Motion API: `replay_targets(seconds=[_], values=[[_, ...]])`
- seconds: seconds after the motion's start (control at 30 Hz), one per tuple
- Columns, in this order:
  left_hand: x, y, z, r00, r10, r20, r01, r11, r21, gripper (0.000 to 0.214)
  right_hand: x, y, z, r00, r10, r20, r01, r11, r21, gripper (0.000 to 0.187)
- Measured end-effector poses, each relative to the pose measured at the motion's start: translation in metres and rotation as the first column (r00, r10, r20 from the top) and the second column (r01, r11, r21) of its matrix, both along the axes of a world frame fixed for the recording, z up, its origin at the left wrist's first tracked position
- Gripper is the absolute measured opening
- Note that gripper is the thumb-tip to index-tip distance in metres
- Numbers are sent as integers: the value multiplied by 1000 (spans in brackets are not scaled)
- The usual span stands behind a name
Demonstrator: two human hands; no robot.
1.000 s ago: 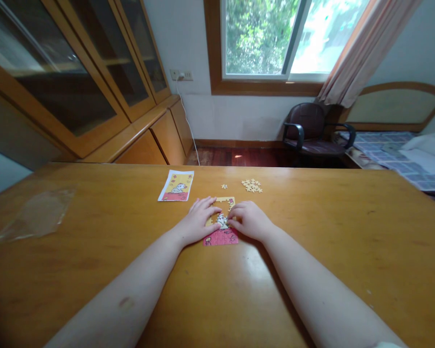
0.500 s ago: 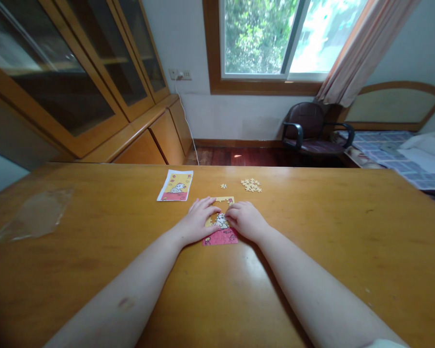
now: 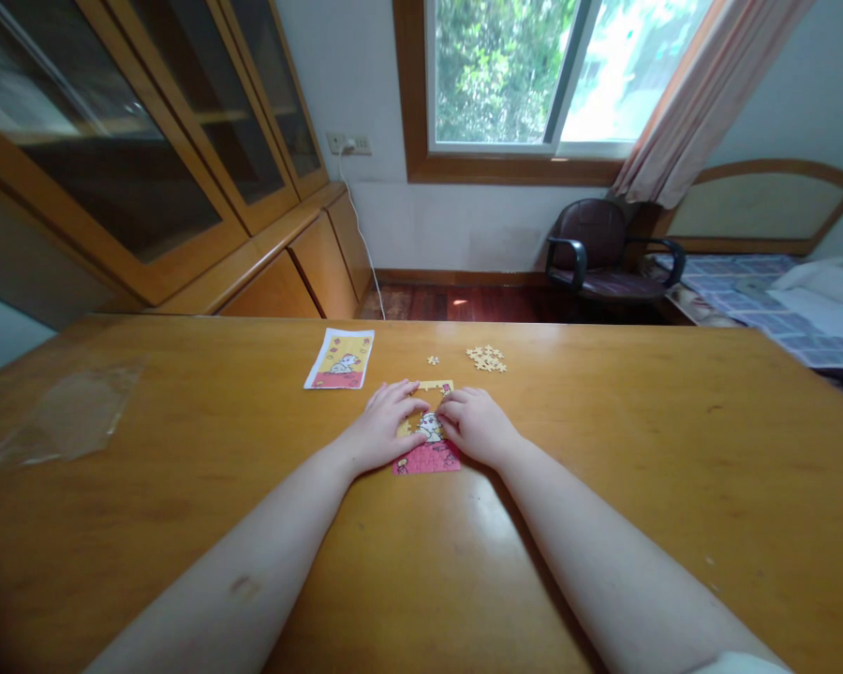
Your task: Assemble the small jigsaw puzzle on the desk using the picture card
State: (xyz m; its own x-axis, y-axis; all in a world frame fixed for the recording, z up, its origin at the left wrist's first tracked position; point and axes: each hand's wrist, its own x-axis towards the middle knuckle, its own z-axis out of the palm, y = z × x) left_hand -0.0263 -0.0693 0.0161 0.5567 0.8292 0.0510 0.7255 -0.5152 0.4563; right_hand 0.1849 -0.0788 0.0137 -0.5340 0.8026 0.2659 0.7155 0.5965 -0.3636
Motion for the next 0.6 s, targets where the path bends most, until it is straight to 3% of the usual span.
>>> replay_targets(seconds=[0.27,0.6], values=[[-1,-1,3,999,-44,8,44,999,-1,30,7,0,4,996,-57,68,55,998,19,28],[-1,0,2,999,-44,29,44,999,-2,29,9,3,-2,999,-50,-20,51,998,41,28]])
